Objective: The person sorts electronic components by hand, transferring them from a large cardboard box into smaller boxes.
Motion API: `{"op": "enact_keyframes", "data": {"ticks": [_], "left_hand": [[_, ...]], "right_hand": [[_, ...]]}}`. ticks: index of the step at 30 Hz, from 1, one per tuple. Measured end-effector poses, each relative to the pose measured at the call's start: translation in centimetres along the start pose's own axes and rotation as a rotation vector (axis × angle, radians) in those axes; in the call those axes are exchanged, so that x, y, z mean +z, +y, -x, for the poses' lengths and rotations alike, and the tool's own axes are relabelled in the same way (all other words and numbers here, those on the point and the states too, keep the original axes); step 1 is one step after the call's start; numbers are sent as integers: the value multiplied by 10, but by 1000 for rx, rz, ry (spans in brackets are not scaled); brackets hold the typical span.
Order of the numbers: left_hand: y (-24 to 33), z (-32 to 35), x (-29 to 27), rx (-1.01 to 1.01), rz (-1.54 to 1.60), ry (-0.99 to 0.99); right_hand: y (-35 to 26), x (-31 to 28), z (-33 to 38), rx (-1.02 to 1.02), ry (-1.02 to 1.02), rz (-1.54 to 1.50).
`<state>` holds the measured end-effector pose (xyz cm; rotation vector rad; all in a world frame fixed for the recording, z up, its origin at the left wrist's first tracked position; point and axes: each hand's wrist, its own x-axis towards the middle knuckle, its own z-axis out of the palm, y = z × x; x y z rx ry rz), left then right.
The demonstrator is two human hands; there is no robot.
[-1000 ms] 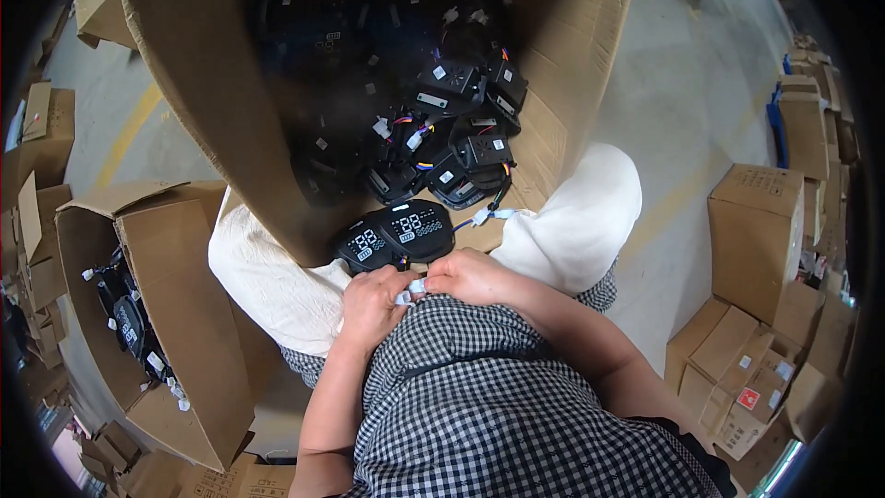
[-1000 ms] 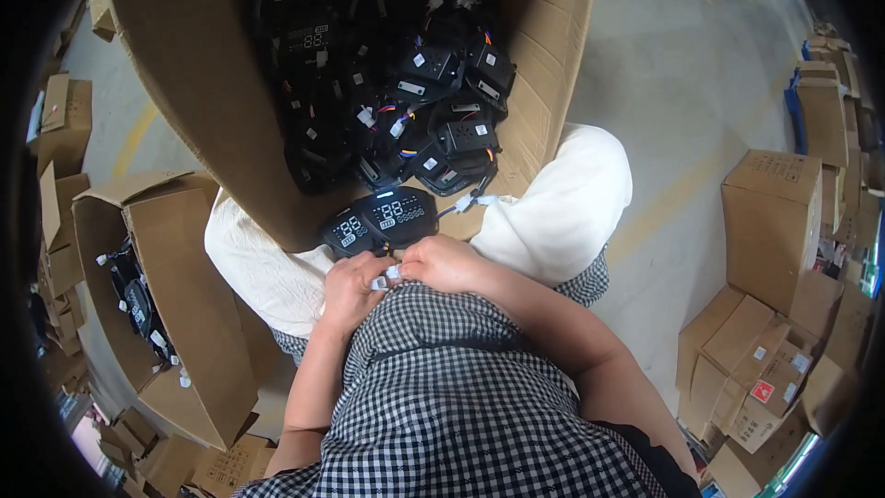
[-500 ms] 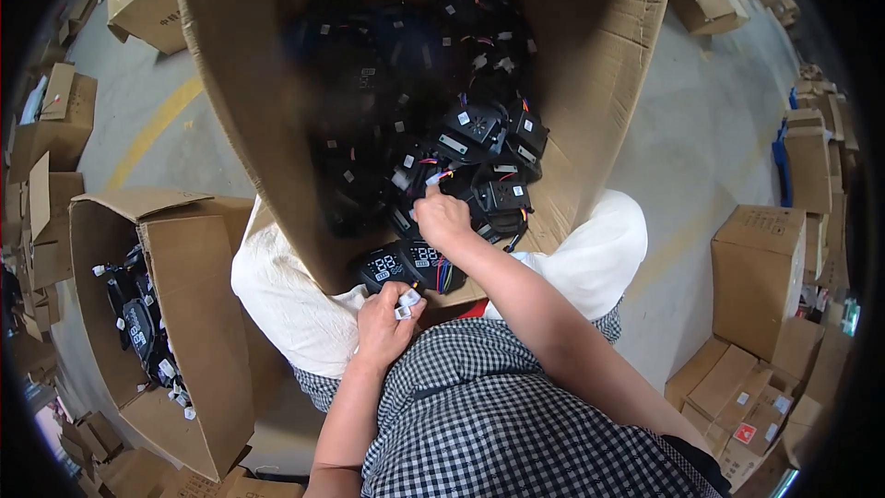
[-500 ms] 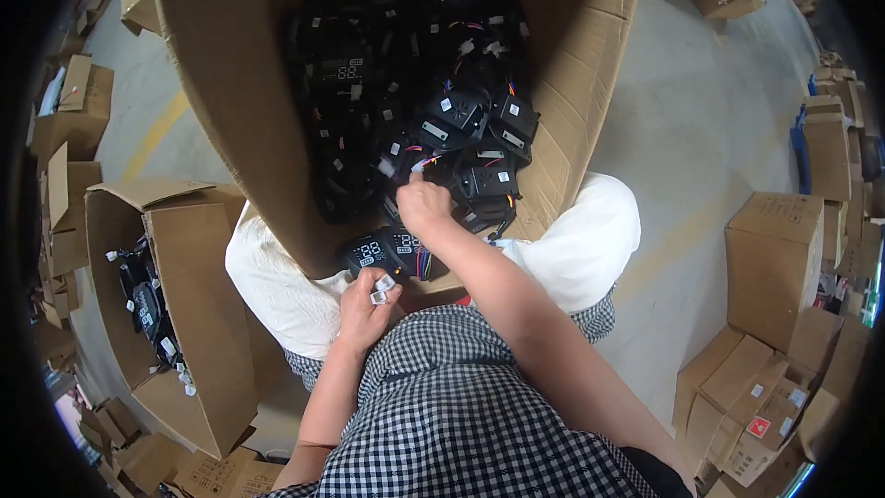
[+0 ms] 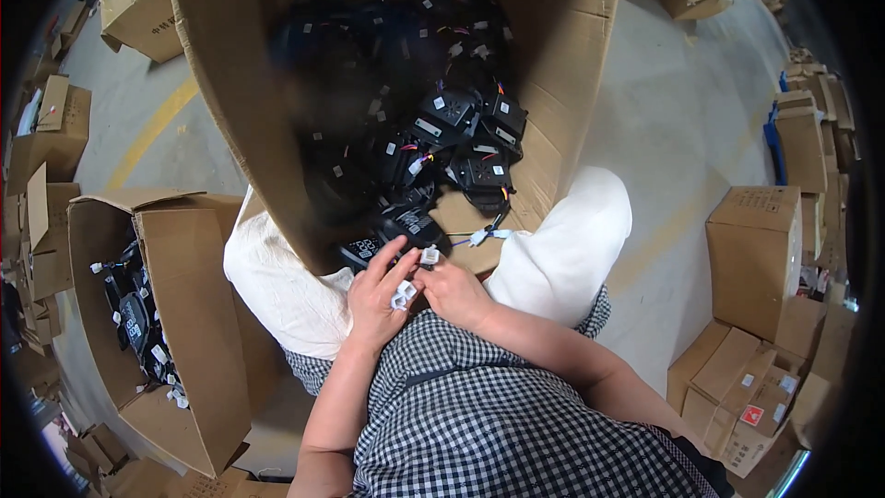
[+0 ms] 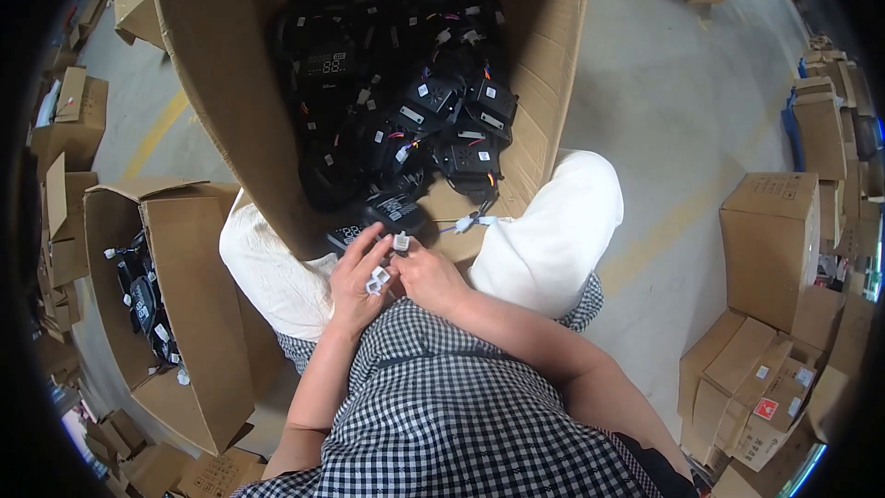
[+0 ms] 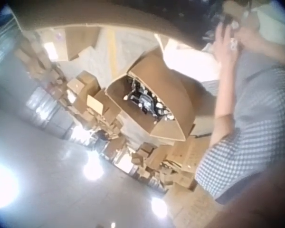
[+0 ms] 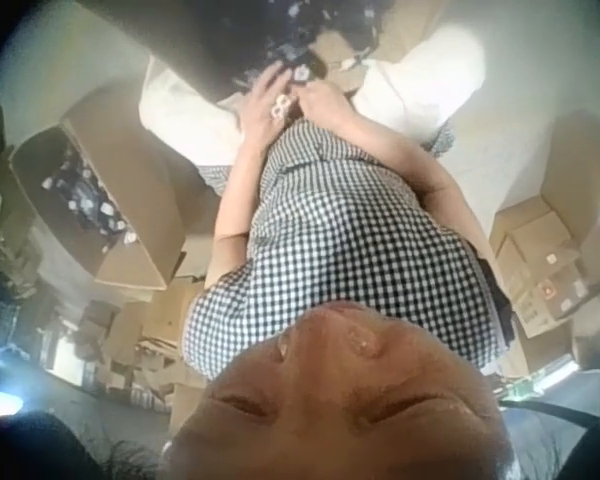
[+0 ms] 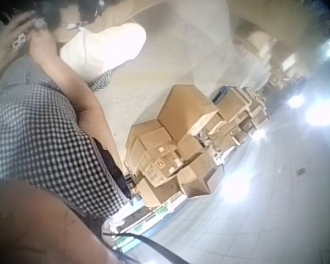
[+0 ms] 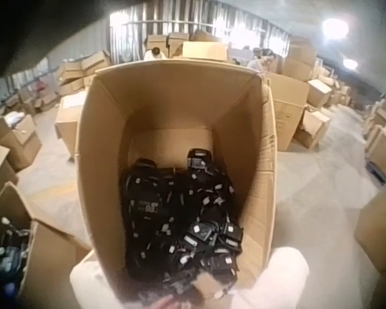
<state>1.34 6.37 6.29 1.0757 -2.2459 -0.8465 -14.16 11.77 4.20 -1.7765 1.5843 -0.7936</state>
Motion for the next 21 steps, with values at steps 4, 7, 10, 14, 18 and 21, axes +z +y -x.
{"op": "enact_keyframes", "data": {"ticks": [4, 7, 10, 14, 18, 21], "left_hand": [[-6, 1, 5, 5, 184, -90], [-10, 2, 9, -8, 314, -138], [-15, 7, 14, -186, 555, -74], [-17, 8, 8, -286, 546, -84], [-13, 4, 7, -105, 251, -84], [-9, 3, 10, -9, 75, -44]], "right_hand": [[7, -10, -1, -44, -214, -32], [15, -15, 1, -153, -336, -101], [15, -26, 12, -75, -259, -172], [-8, -65, 17, 239, -62, -306], [-9, -56, 15, 526, -82, -492], [-11, -44, 10, 642, -150, -622]]}}
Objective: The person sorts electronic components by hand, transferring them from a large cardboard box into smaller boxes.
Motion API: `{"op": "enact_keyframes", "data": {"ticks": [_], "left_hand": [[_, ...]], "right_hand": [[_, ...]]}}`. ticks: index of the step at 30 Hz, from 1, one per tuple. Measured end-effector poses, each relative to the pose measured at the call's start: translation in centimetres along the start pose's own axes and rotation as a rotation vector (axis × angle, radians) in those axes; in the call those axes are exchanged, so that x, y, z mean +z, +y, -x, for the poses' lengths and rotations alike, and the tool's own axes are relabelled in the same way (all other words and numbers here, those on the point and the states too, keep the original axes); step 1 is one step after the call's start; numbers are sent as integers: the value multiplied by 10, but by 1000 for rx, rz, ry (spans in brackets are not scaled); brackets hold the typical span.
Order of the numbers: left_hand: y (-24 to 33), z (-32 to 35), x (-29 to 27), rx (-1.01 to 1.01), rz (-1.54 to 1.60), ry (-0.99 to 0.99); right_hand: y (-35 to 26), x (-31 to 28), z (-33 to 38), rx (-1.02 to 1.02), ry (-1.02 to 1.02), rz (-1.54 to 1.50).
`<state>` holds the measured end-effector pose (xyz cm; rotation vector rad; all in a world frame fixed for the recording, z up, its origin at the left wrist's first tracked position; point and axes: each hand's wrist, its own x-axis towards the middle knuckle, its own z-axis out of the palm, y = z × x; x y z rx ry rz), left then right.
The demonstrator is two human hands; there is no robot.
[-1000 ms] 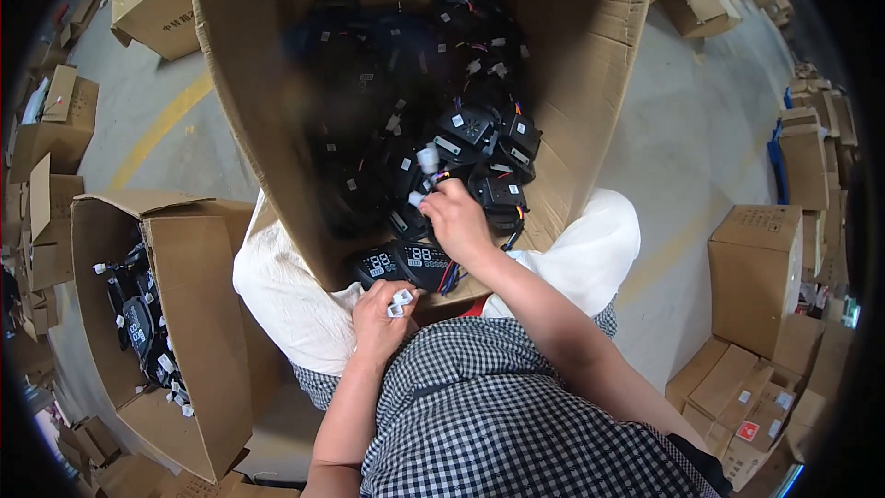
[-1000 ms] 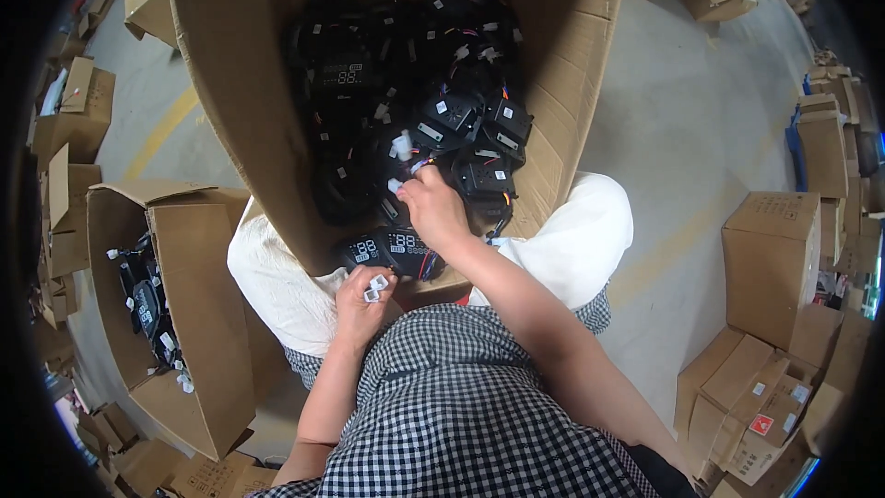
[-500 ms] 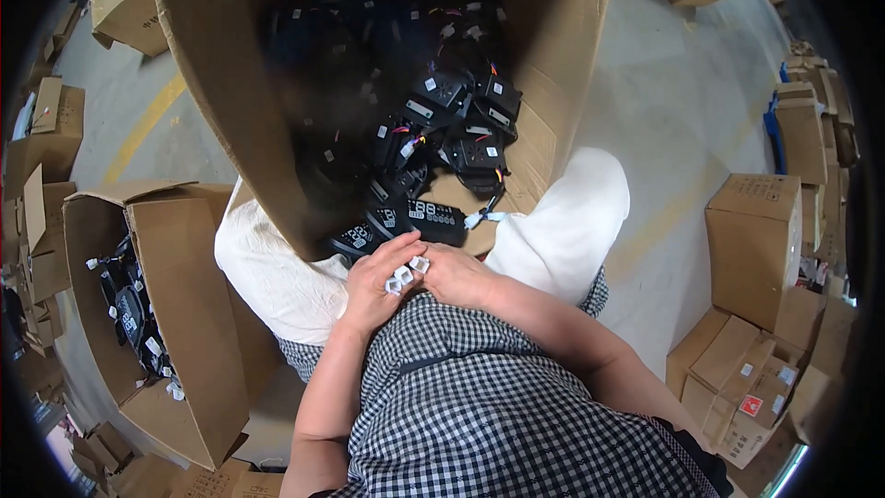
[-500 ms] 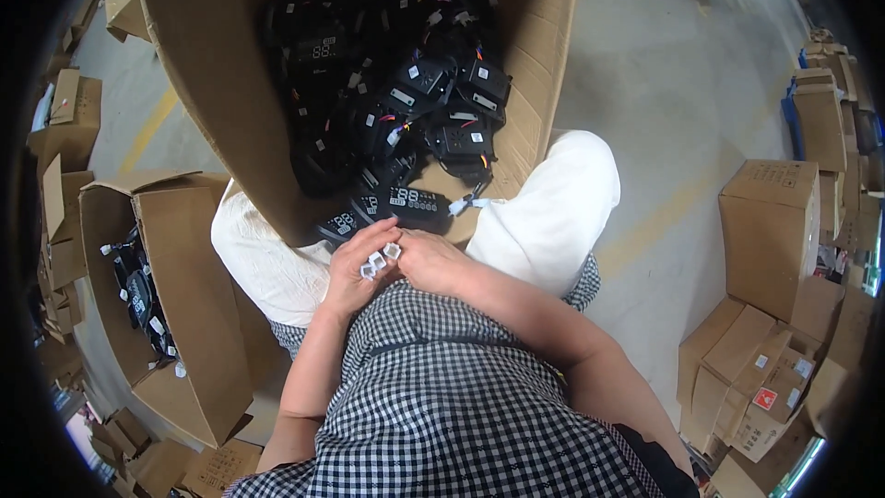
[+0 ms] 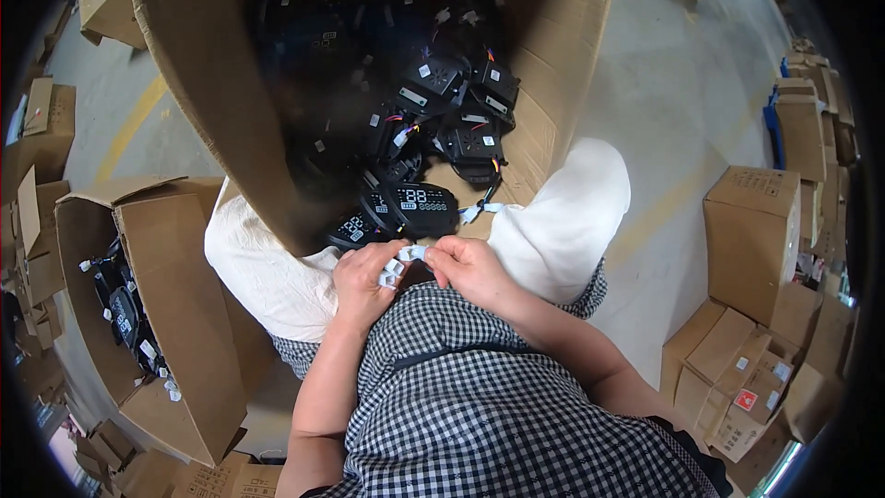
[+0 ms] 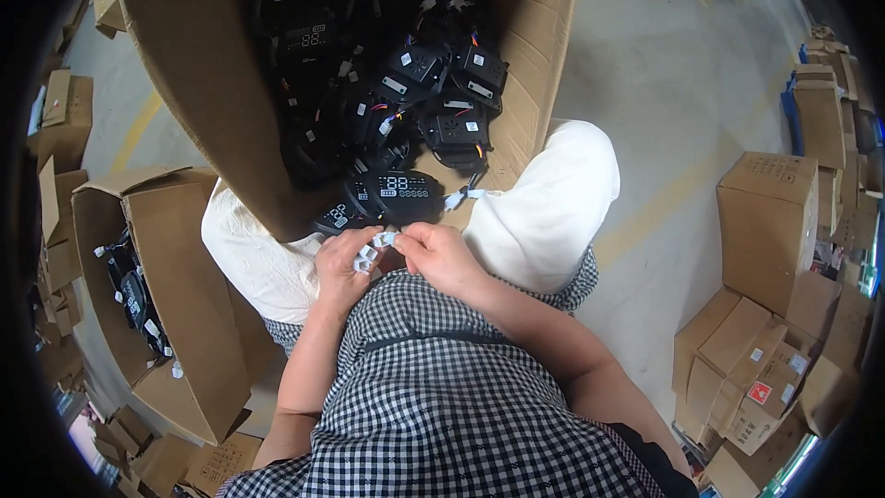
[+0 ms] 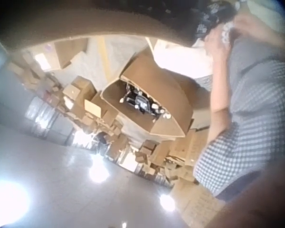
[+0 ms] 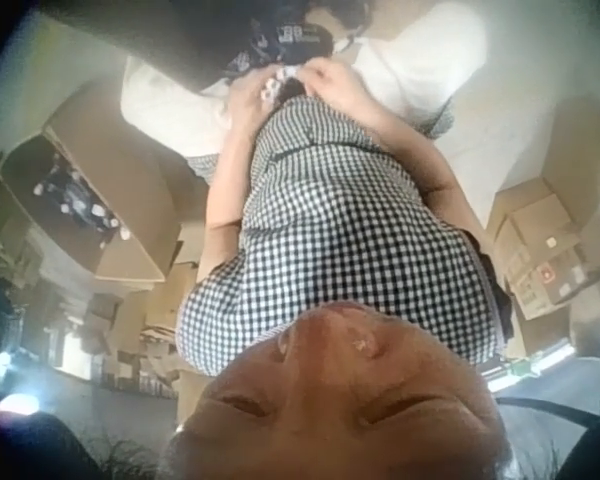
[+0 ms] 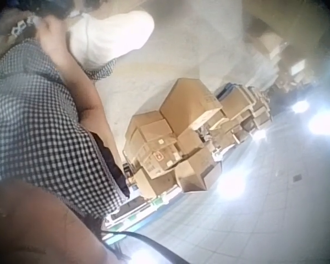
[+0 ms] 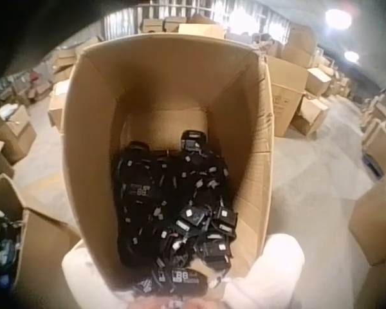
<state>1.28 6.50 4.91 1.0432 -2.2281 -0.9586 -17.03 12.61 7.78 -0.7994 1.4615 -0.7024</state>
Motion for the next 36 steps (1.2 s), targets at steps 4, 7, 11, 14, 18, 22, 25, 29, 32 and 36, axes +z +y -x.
{"op": "enact_keyframes", "data": {"ticks": [4, 7, 11, 14, 18, 22, 25, 29, 32, 36], "left_hand": [[-3, 2, 0, 34, -182, 5], [-7, 2, 0, 74, -229, 14], [-7, 3, -1, 104, -216, -42], [-5, 3, -1, 25, -149, -153], [-3, 4, 1, -89, -164, -384], [-6, 4, -1, -228, -194, -254], [-12, 1, 2, -380, -43, -125], [-19, 3, 1, -393, 86, -15], [-11, 7, -2, -410, 152, 19], [-34, 23, 11, -355, 134, 63]], "right_hand": [[2, 7, -5, 203, -25, -360], [10, -2, -12, 361, -179, -600], [13, -6, -18, 405, -283, -582], [36, 7, -21, 240, -202, -333], [33, 1, -21, 78, -161, 349], [14, -30, -28, -253, 197, 891], [16, -56, -50, -146, 153, 1210], [17, -75, -76, -75, -20, 1413], [7, -84, -72, -33, -214, 1436], [45, -77, -98, 68, -318, 1372]]}}
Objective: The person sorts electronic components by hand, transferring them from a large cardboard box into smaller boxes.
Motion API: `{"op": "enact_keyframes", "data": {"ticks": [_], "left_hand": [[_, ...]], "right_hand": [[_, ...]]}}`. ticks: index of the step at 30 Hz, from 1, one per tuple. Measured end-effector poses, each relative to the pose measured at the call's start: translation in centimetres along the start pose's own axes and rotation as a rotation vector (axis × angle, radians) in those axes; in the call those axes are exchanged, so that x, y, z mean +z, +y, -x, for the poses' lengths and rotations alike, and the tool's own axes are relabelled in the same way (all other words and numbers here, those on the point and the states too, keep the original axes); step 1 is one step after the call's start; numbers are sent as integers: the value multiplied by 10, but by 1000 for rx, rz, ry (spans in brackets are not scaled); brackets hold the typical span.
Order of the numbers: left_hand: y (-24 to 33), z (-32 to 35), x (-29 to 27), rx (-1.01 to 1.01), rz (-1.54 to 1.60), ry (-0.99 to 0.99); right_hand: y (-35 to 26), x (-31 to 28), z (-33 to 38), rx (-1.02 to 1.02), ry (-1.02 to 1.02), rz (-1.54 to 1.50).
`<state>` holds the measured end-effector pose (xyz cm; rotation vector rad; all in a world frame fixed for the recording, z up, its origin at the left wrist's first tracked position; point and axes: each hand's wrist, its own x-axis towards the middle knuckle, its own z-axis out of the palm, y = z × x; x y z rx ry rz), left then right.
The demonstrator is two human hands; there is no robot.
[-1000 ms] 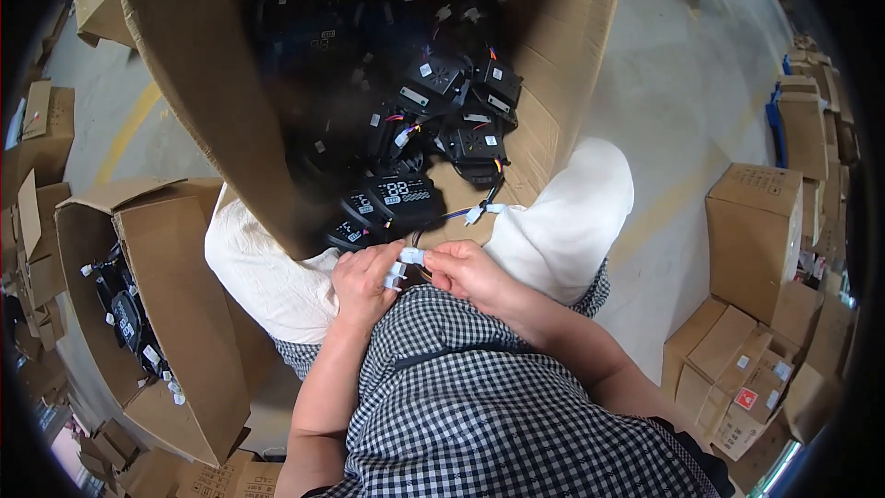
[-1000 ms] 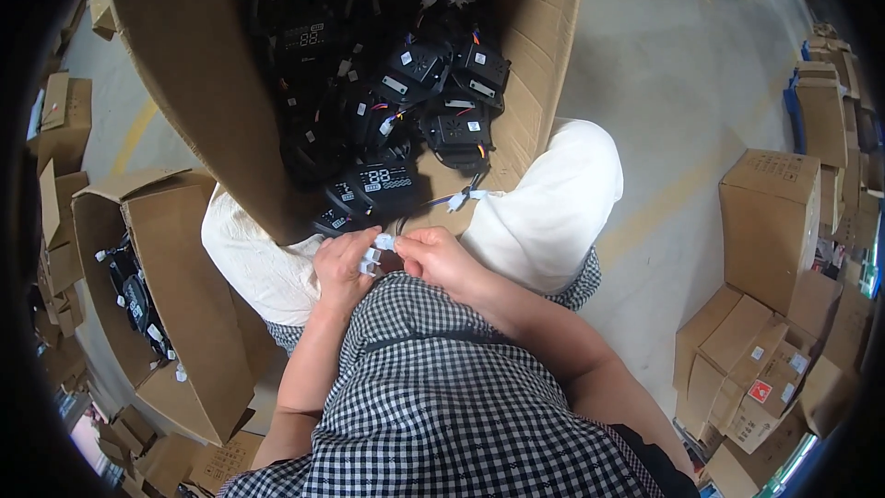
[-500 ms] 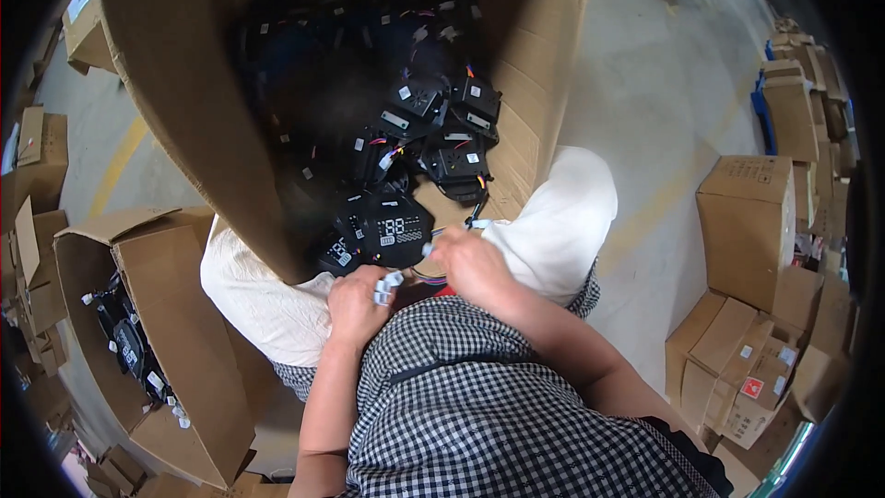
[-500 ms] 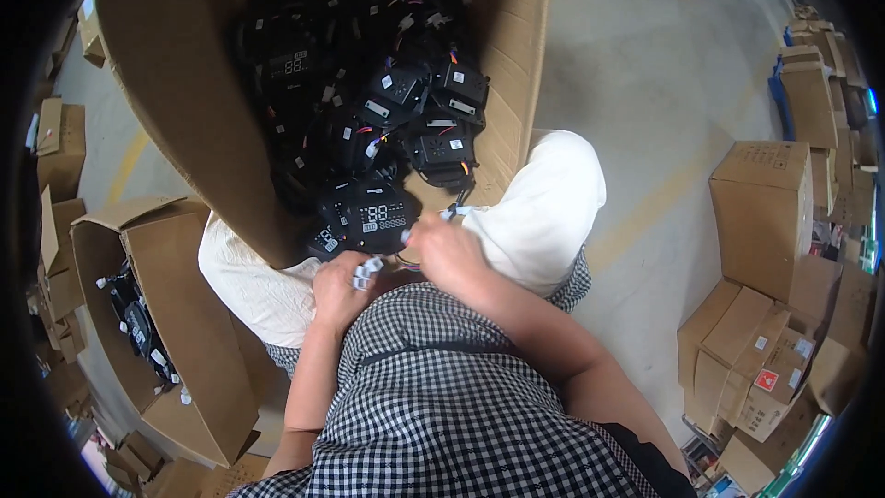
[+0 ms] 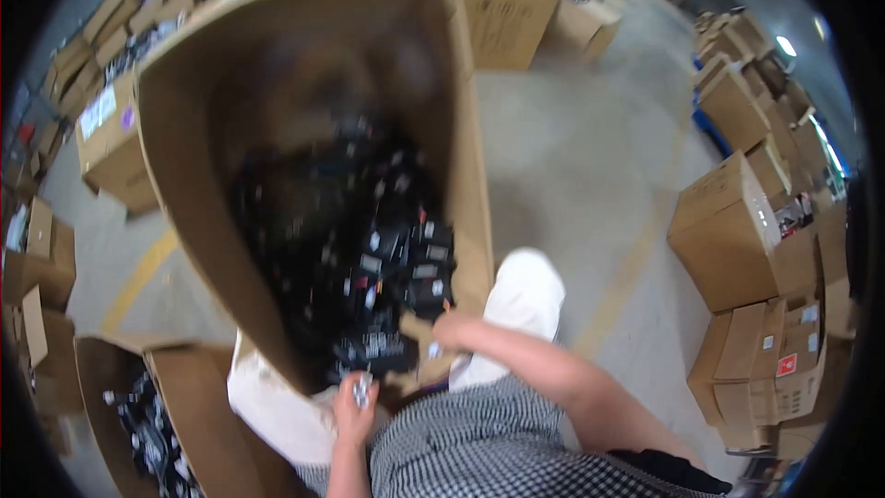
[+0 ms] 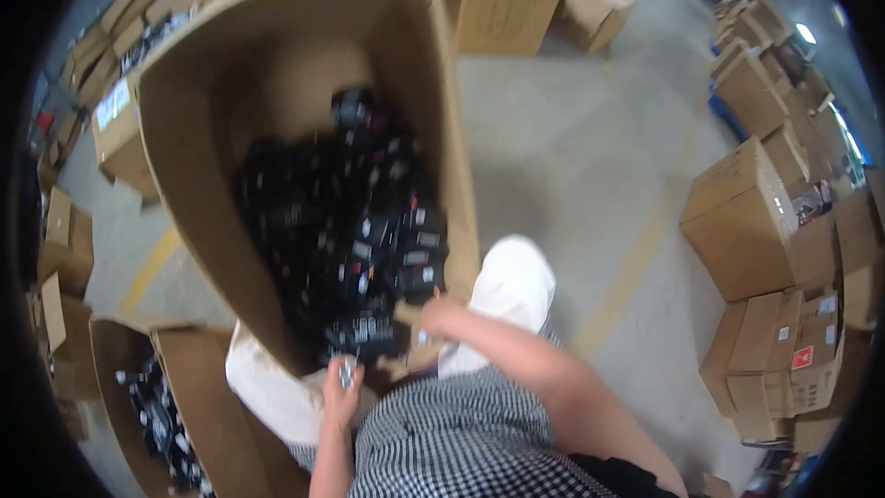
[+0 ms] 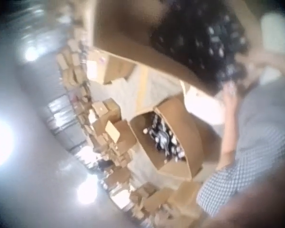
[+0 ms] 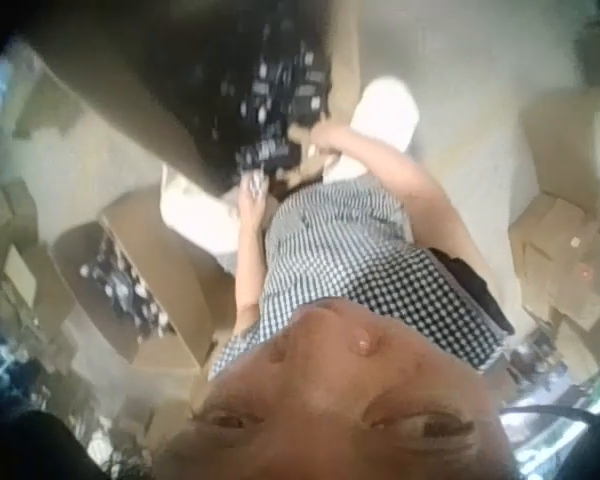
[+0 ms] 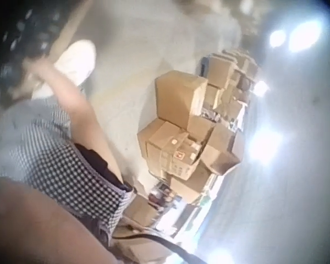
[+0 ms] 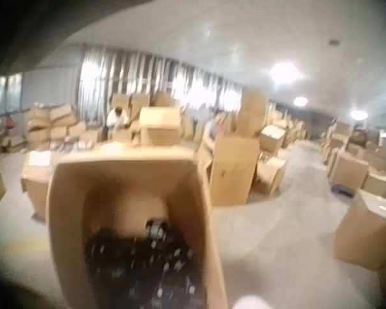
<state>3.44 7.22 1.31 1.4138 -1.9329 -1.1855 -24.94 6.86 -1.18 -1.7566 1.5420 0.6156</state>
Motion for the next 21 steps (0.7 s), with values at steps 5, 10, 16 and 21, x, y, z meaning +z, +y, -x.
{"op": "enact_keyframes", "data": {"ticks": [5, 10, 16, 21], "left_hand": [[8, 11, -10, -72, 3, 5], [14, 7, -3, -121, 275, 67], [24, 0, -6, 11, 315, 162], [42, 2, -8, 191, 250, 146]], "right_hand": [[-4, -40, 14, -153, -27, -144], [-9, -71, 63, -568, 604, -922], [-88, -31, 68, -581, 857, -776], [-112, 6, 48, -591, 458, -465]]}}
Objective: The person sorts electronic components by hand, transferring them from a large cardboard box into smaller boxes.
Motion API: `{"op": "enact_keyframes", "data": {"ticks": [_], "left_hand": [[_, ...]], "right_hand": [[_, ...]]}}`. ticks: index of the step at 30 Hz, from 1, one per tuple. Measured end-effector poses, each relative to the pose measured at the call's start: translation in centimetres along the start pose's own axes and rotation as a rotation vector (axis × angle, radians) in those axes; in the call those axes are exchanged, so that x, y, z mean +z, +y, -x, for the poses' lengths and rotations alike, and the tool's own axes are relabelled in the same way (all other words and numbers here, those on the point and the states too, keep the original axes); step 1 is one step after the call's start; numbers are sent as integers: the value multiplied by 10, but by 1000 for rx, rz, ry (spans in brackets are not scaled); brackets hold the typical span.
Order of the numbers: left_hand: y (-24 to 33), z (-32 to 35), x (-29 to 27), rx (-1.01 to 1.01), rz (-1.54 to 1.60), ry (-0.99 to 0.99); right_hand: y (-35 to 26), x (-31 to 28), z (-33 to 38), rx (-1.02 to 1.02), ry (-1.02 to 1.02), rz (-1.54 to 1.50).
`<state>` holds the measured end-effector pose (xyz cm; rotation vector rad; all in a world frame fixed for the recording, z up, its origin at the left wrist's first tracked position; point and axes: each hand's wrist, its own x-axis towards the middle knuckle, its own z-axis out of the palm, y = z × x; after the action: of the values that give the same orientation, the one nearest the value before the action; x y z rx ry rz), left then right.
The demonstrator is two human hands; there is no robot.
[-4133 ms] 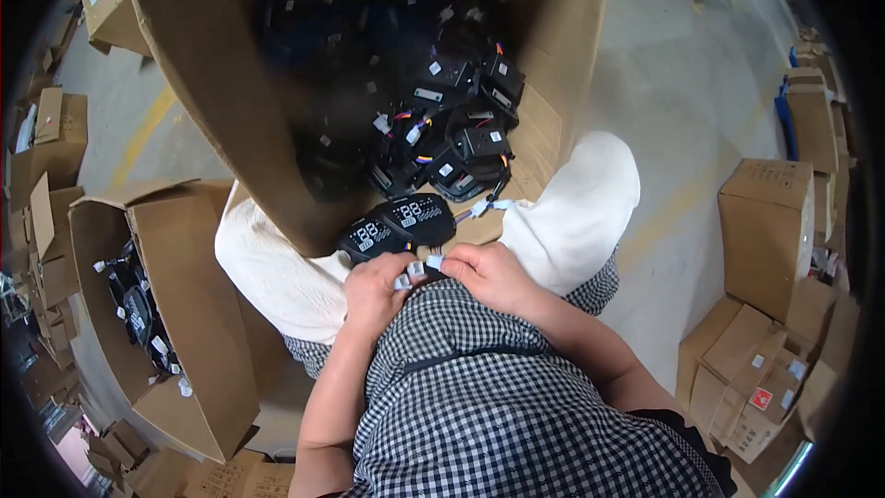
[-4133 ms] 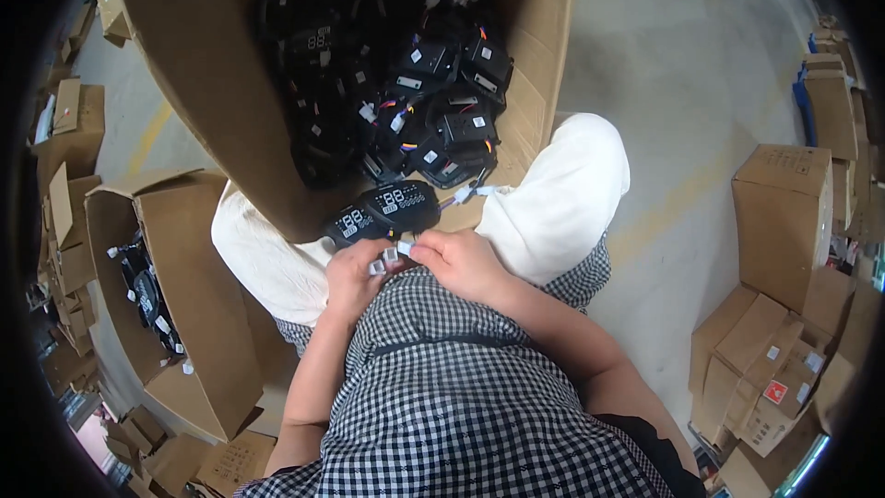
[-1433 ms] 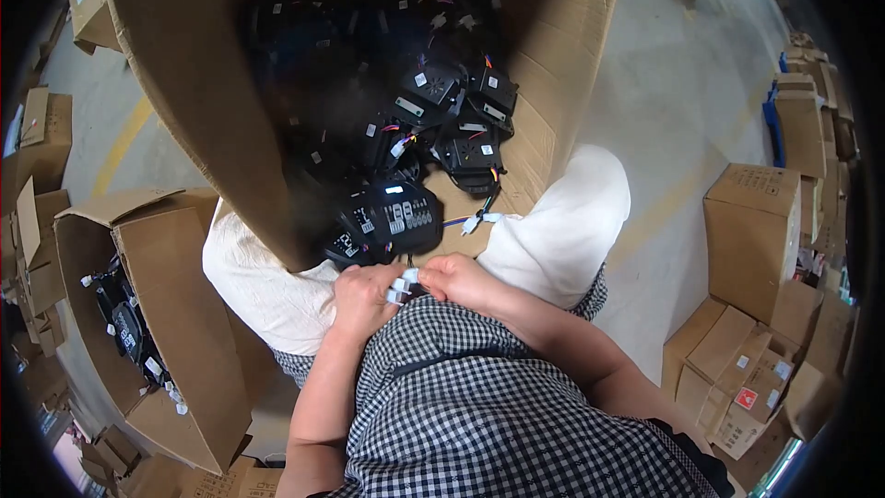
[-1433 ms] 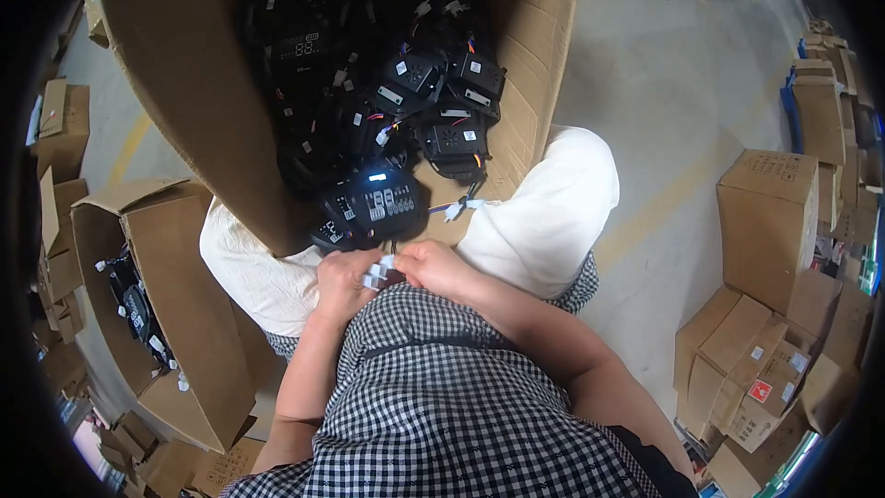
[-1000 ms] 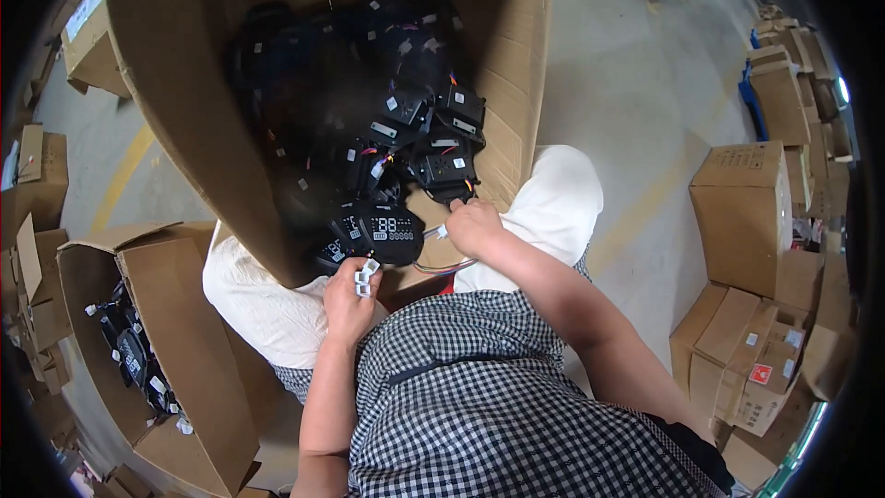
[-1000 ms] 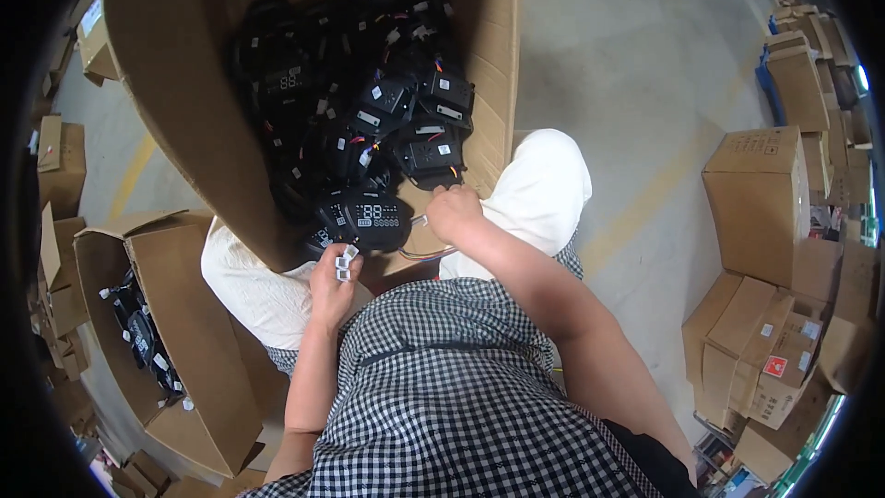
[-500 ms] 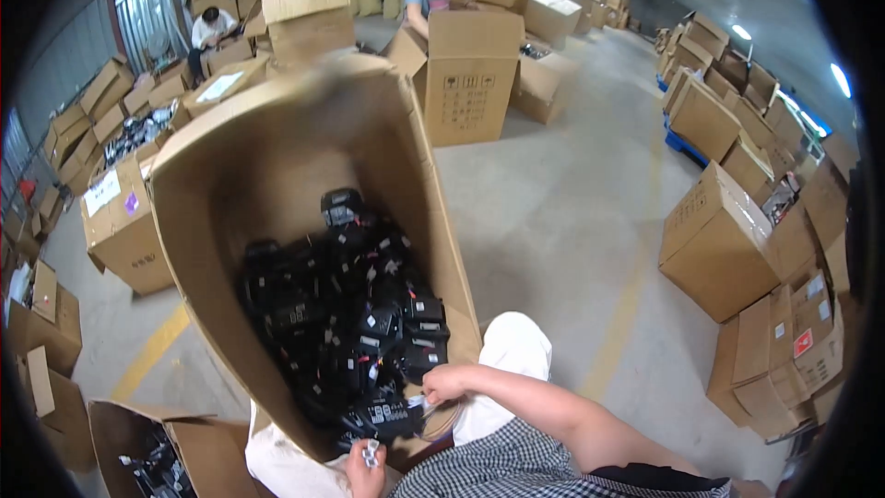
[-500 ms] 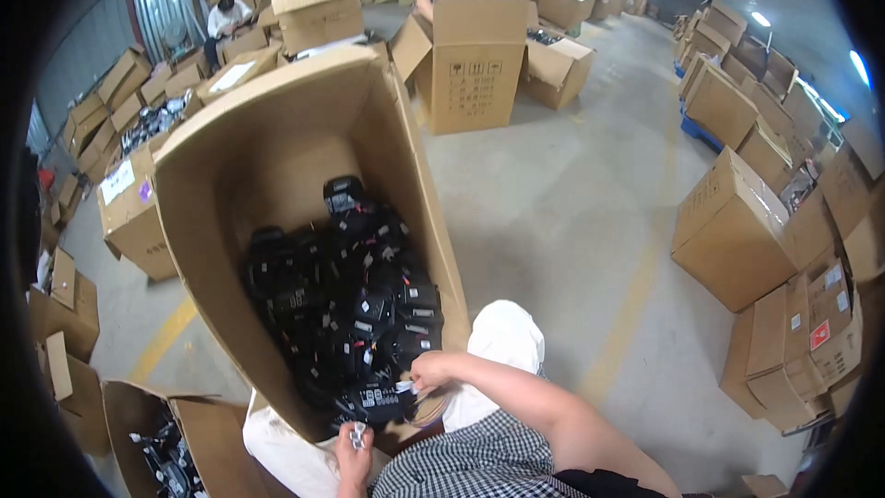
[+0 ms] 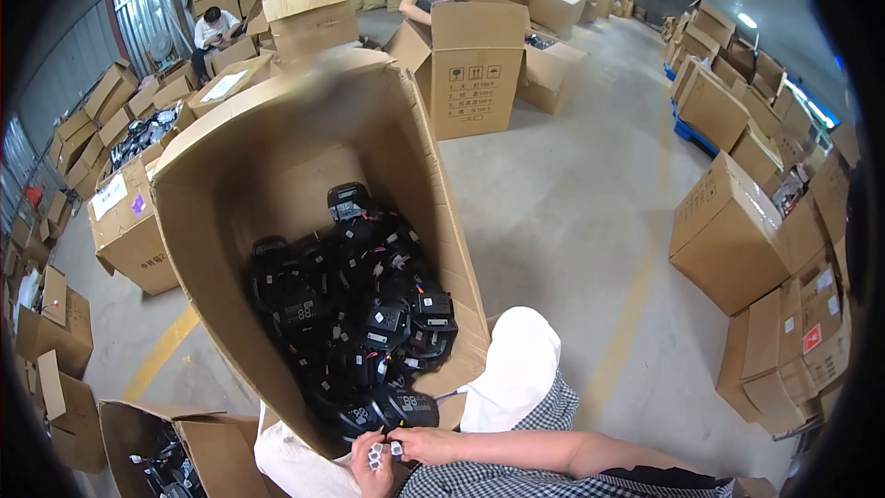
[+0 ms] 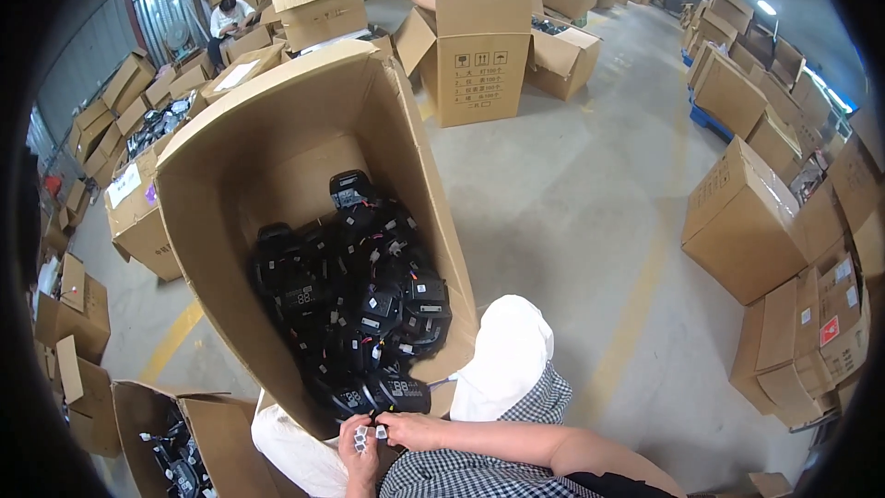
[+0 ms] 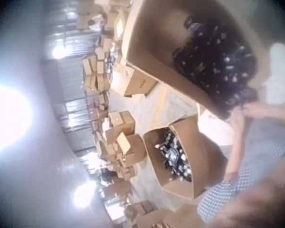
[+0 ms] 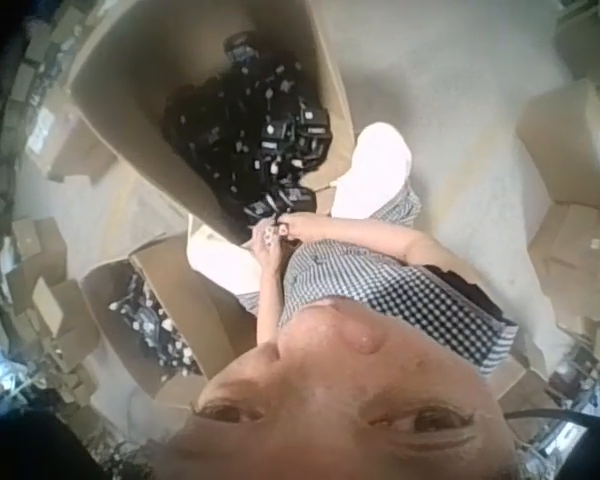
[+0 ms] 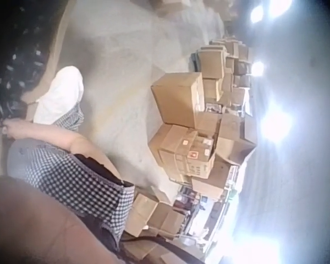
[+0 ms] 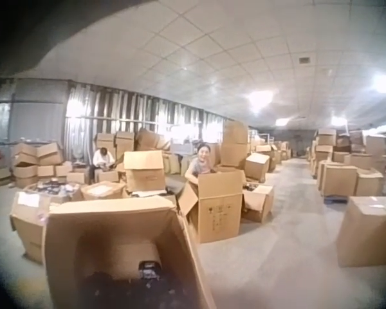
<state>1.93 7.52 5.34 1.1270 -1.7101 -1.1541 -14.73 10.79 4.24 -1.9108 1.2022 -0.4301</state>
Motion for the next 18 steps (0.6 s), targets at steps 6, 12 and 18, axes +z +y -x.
{"op": "enact_keyframes", "data": {"ticks": [6, 12, 18], "left_hand": [[4, -5, -10, -104, 205, -299], [8, -15, -4, -172, 307, -369], [-7, -4, 0, -253, 528, -263]], "right_hand": [[8, 6, 9, -146, 196, -179], [6, -19, 12, 19, -70, -378], [-5, -15, 16, -3, -66, -387]]}}
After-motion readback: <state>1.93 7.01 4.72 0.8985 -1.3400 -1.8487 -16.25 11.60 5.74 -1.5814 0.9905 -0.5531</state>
